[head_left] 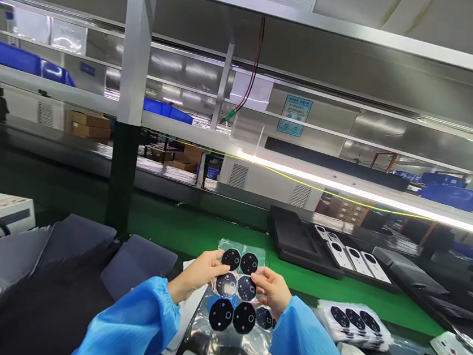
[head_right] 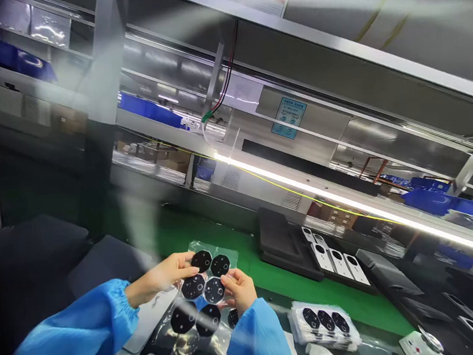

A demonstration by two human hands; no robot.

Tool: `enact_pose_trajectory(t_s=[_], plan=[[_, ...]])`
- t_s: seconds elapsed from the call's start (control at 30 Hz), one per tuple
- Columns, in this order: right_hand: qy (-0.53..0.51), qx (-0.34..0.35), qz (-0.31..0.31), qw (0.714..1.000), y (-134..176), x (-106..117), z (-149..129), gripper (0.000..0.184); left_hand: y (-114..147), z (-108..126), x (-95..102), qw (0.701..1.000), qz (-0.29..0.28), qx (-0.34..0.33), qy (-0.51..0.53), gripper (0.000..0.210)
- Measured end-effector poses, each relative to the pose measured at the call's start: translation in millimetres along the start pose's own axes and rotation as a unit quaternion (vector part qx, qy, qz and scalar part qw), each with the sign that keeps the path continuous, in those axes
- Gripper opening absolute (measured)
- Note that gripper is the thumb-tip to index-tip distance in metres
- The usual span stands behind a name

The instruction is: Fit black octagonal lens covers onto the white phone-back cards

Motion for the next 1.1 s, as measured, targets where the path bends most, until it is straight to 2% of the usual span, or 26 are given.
enact_pose_trajectory(t_s=[0.1, 0.27, 0.5, 0.63, 0.77, 0.93, 1.03, 1.1], plan=[[0.001, -0.014, -0.002, 1.000, -10.4, 5.3, 16.5, 0.047, -6.7, -1.1, 10.9, 0.999, 0.036, 0.015, 0.002, 0.018], [0.015, -0.041, -0.013, 0.999, -19.3, 16.4, 46.0, 0.014, -12.9, -6.6, 25.5, 0.996, 0.080, 0.042, 0.009, 0.026], [0.094, -0.059, -0.035, 0.993, -24.4, 26.2, 79.3, 0.016, -41.6, -34.7, 25.9, 0.986, 0.103, 0.095, -0.094, 0.029], [0.198, -0.061, -0.054, 0.977, -32.3, 30.0, 87.7, 0.021, -53.5, -35.5, 28.6, 0.969, 0.116, 0.080, -0.204, 0.029], [0.344, -0.045, -0.070, 0.935, -50.4, 36.3, 87.4, 0.021, -57.3, -28.5, 32.8, 0.940, 0.124, 0.029, -0.316, 0.027], [0.508, 0.014, -0.082, 0.857, -67.3, 39.4, 69.5, 0.020, -63.7, -29.6, 34.5, 0.902, 0.122, -0.005, -0.413, 0.026], [0.567, 0.078, -0.077, 0.816, -71.8, 29.2, 46.2, 0.028, -68.0, -31.2, 33.8, 0.889, 0.115, -0.004, -0.444, 0.027], [0.591, 0.119, -0.086, 0.793, -76.7, 13.9, 32.3, 0.029, -69.2, -30.6, 32.7, 0.884, 0.103, 0.001, -0.455, 0.029]])
Point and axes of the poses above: each hand's wrist, its own y-axis away from the middle knuckle, its own x-axis out of the back of the hand, z = x × y, the point moved 7 cm from there along -y, towards the middle knuckle, and after that the axes turned 5 degrees about x, right-handed, at the moved point
